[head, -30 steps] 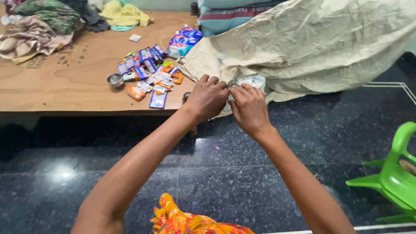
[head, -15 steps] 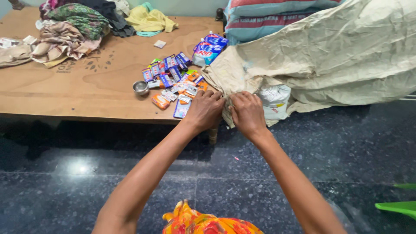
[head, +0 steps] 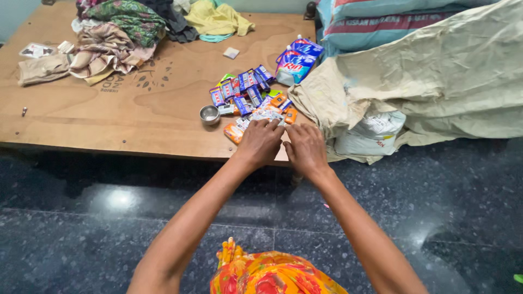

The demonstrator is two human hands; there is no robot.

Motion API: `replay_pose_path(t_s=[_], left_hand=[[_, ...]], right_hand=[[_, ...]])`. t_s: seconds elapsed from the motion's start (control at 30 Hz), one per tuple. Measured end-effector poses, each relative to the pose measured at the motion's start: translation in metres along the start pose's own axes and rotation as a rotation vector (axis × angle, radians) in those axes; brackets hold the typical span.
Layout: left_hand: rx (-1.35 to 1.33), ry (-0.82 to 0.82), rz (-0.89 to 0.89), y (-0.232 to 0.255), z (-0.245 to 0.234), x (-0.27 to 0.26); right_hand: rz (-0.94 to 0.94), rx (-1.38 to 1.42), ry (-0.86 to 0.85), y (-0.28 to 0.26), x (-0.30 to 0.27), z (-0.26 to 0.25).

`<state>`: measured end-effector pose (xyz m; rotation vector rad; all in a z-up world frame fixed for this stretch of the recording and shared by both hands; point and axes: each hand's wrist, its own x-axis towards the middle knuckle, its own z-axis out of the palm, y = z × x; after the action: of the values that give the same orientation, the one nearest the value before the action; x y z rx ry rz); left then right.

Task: The person picks up small soap packets from a pile on a wooden board and places them one by one onto a shelf. The person handles packets of different brands and colors, stacking them neatly on the shelf.

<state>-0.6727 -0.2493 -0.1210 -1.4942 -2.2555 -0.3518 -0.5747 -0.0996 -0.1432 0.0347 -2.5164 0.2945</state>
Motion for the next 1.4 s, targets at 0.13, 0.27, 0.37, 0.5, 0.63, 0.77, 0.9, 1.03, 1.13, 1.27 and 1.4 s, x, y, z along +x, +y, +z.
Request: replay_pose_path(t_s=[0.13, 0.27, 0.37, 0.5, 0.63, 0.77, 0.9, 1.03, 1.13, 1.27, 1.4], left_hand=[[-0.008, -0.085, -0.068, -0.028, 0.017, -0.002], [0.001, -0.061, -0.104, -0.057, 0.04, 0.006], [-0.012, -0.087, -0.141, -0.083, 0.058, 0.019], [-0.034, -0.12, -0.192, -0.117, 0.077, 0.043], [-0.034, -0.07, -0.238, -0.141, 0.101, 0.064], [-0.062, -0.052, -0.291, -0.161, 0.125, 0.077], [-0.073, -0.132, -0.343, -0.165, 0.145, 0.089], [-0.113, -0.105, -0.35, -0.168, 0.165, 0.096], [-0.133, -0.112, -0.363, -0.177, 0.178, 0.099], [-0.13, -0.122, -0.381, -0.198, 0.189, 0.107], [-0.113, -0.187, -0.411, -0.231, 0.198, 0.119]], right_hand=[[0.008, 0.019, -0.037, 0.001, 0.021, 0.031], [-0.024, 0.022, -0.039, 0.012, 0.049, 0.065], [-0.048, 0.055, -0.05, 0.026, 0.074, 0.091], [-0.04, 0.085, -0.109, 0.046, 0.112, 0.12], [-0.08, 0.119, -0.107, 0.07, 0.145, 0.145], [-0.08, 0.128, -0.173, 0.089, 0.168, 0.171], [-0.069, 0.16, -0.199, 0.109, 0.171, 0.186], [-0.05, 0.178, -0.241, 0.127, 0.173, 0.205], [-0.029, 0.17, -0.282, 0.135, 0.178, 0.222], [-0.041, 0.192, -0.258, 0.141, 0.193, 0.243], [-0.028, 0.177, -0.294, 0.145, 0.222, 0.269]])
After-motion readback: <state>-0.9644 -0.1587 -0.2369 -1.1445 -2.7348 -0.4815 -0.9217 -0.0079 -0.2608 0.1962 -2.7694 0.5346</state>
